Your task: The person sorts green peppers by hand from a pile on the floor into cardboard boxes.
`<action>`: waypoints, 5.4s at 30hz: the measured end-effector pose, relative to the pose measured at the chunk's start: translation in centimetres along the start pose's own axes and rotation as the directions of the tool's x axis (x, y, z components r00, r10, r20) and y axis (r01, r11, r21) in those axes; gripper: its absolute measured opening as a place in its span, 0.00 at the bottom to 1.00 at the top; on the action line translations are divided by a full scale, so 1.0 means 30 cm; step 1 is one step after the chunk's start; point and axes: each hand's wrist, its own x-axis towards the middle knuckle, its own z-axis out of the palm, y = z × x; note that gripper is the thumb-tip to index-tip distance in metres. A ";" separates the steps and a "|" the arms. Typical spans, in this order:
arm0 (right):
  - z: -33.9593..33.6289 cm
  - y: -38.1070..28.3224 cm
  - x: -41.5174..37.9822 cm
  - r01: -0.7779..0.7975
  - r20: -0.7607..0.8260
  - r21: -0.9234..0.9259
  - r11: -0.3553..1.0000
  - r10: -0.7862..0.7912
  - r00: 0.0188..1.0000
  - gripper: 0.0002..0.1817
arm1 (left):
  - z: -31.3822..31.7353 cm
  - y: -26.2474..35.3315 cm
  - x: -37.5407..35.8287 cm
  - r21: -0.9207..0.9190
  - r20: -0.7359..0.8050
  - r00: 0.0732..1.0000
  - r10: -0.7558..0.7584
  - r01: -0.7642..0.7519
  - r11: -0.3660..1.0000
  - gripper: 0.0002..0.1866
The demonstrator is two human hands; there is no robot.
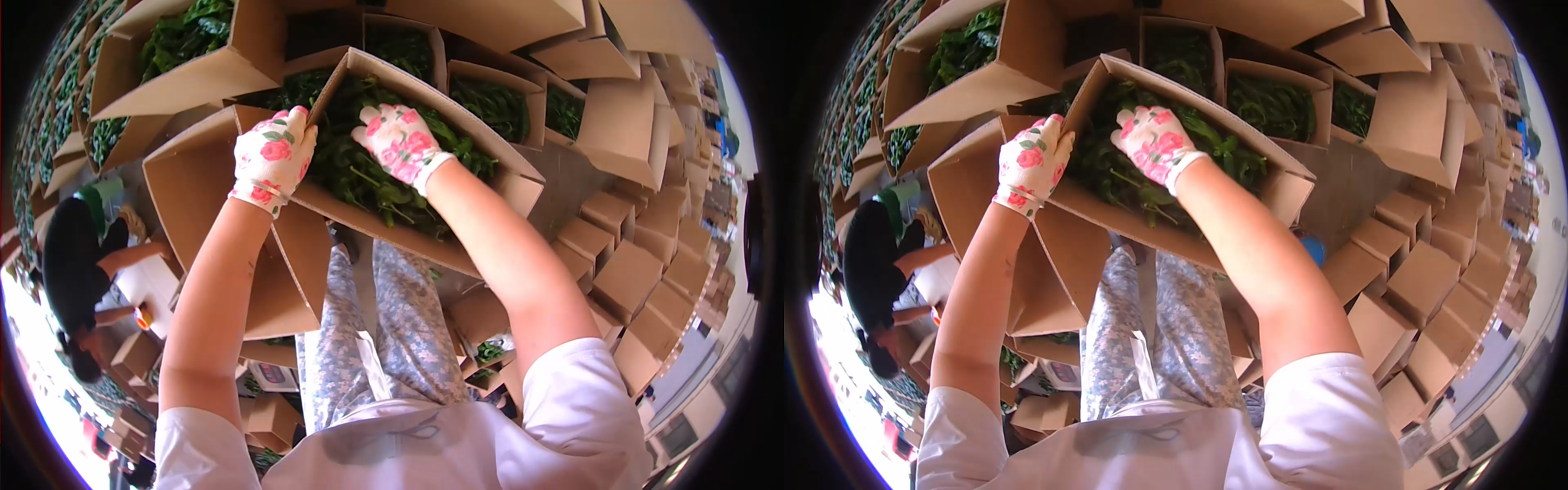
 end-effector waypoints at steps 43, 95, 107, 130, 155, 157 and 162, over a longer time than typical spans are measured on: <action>-0.219 0.338 -0.388 -0.462 -0.084 0.198 0.865 0.485 0.871 0.18 | -0.027 0.190 -0.048 -0.232 -0.223 0.967 -0.120 0.067 0.970 0.13; -0.370 -2.816 -0.760 0.887 0.524 0.045 0.459 -0.767 0.371 0.13 | 0.165 1.374 -3.257 -0.587 0.632 -0.597 -0.494 0.047 -0.808 0.21; -0.360 -3.356 -0.813 0.817 0.622 0.119 0.565 -0.684 0.382 0.11 | 0.409 1.331 -3.441 -0.607 0.654 -0.740 -0.157 -0.389 -0.693 0.18; -0.569 -3.652 -0.838 0.797 0.121 0.499 0.341 -0.938 0.325 0.11 | 0.566 1.528 -3.296 -0.559 0.820 -0.550 -0.160 -0.706 -0.434 0.21; -0.289 -4.247 -1.644 0.856 0.411 0.280 -0.434 -0.752 -0.516 0.04 | 0.601 1.288 -3.655 -0.565 0.784 -0.608 0.127 -0.783 -0.261 0.19; -0.224 -4.369 -1.681 0.790 0.436 0.292 -0.540 -0.660 -0.612 0.07 | 0.587 1.217 -3.804 -0.544 0.804 -0.579 0.136 -0.808 -0.226 0.20; -0.085 -4.736 -1.920 0.599 0.498 0.422 -0.680 -0.379 -0.780 0.07 | 0.649 1.036 -4.033 -0.595 0.779 -0.615 0.122 -0.786 -0.167 0.19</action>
